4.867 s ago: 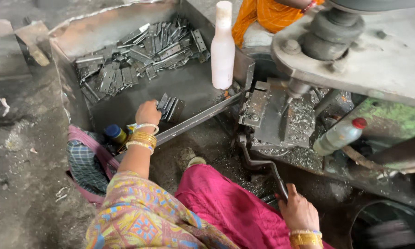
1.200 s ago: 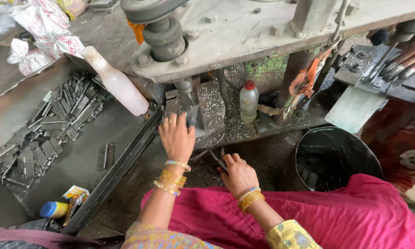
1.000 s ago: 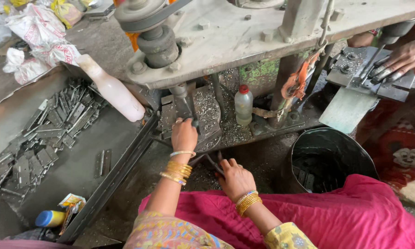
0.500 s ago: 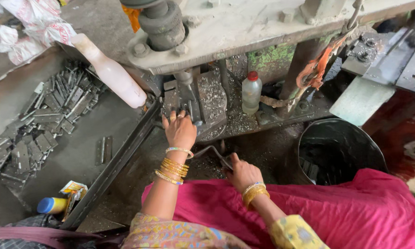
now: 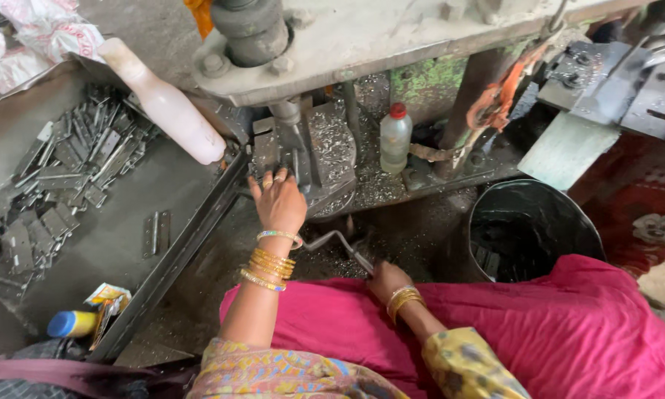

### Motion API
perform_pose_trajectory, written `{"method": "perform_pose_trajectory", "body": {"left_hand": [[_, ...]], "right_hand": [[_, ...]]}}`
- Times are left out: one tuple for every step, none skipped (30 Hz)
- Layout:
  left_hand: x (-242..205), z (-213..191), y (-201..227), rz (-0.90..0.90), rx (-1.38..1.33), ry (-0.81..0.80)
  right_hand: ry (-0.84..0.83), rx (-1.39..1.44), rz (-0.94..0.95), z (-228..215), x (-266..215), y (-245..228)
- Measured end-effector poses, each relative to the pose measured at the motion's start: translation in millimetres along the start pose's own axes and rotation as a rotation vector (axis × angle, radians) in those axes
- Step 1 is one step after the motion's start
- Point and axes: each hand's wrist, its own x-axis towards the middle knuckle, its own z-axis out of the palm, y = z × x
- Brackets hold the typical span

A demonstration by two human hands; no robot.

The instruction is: The person operates a drill press to drill holes into small metal plates. They pick up plates from a tray, position them under the drill bit, and activate the machine using a foot pedal. Drilled plates are placed back into the tray.

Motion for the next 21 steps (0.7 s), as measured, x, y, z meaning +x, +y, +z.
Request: {"method": "perform_pose_trajectory", "body": {"left_hand": [[-2.4, -0.7, 1.2, 0.002, 0.002, 0.015], [0.5, -3.4, -1.5, 0.012, -0.017, 0.035], [5.1, -5.5, -4.8, 0.022, -0.035, 0.054], [-0.6, -4.4, -5.9, 0.02, -0.058, 0.053], [-2.8, -2.3, -7.1, 0.015, -0.051, 0.027], [1.4, 0.7, -7.4, 0.013, -0.047, 0.005], [8.7, 4.0, -7.5, 0.011, -0.043, -0.017], [15.6, 8.0, -5.0, 0.011, -0.026, -0.01], [23.3, 12.0, -2.0, 0.011, -0.009, -0.003], [24.6, 15.1, -2.5, 0.012, 0.012, 0.0], [22.4, 17.3, -3.5, -0.009, 0.016, -0.014], [26.1, 18.1, -1.9, -0.021, 0.018, -0.017], [27.7, 17.8, -0.1, -0.033, 0.02, -0.02], [29.0, 17.0, 1.9, -0.024, 0.005, 0.018], [28.0, 15.9, 2.9, -0.016, -0.011, 0.055], [15.5, 15.7, 2.4, -0.012, -0.024, 0.073], [3.6, 15.4, 2.2, -0.007, -0.033, 0.046], [6.5, 12.8, 0.0, -0.002, -0.038, 0.047], [10.6, 10.0, -1.8, 0.004, -0.044, 0.047], [12.8, 7.5, -2.8, 0.014, -0.036, 0.058], [16.0, 5.9, -3.2, 0.023, -0.027, 0.068]], "right_hand": [[-0.048, -0.006, 0.051, 4.3, -0.5, 4.0], [-0.09, -0.005, 0.091, 4.6, 5.0, 1.4], [-0.053, 0.017, 0.066, 3.0, 9.8, -3.0], [-0.038, 0.031, 0.047, 3.2, 4.1, -3.9], [-0.023, 0.045, 0.027, 1.1, -0.8, -6.2], [-0.015, 0.021, 0.023, -3.9, -3.5, -10.3], [-0.007, -0.003, 0.018, -10.7, -3.8, -16.5], [-0.006, -0.032, 0.015, -18.9, -4.4, -20.6], [0.014, -0.037, 0.014, -26.8, -4.6, -23.1], [0.029, -0.038, 0.012, -30.0, -6.9, -26.5], [0.045, -0.039, 0.01, -30.8, -10.7, -28.9], [0.037, -0.04, 0.013, -33.2, -11.3, -30.2], [0.03, -0.042, 0.016, -35.2, -11.0, -30.3], [0.028, -0.045, 0.018, -36.2, -10.2, -29.1], [0.061, -0.046, -0.008, -34.8, -10.2, -27.1], [0.074, -0.044, -0.029, -27.9, -15.9, -23.8], [0.088, -0.042, -0.05, -20.5, -21.4, -19.9], [0.071, -0.056, -0.047, -17.9, -15.7, -19.2], [0.054, -0.07, -0.044, -16.1, -8.7, -18.3], [0.029, -0.079, -0.033, -11.4, -6.2, -17.0], [0.032, -0.06, -0.024, -7.9, -0.3, -14.3]]}}
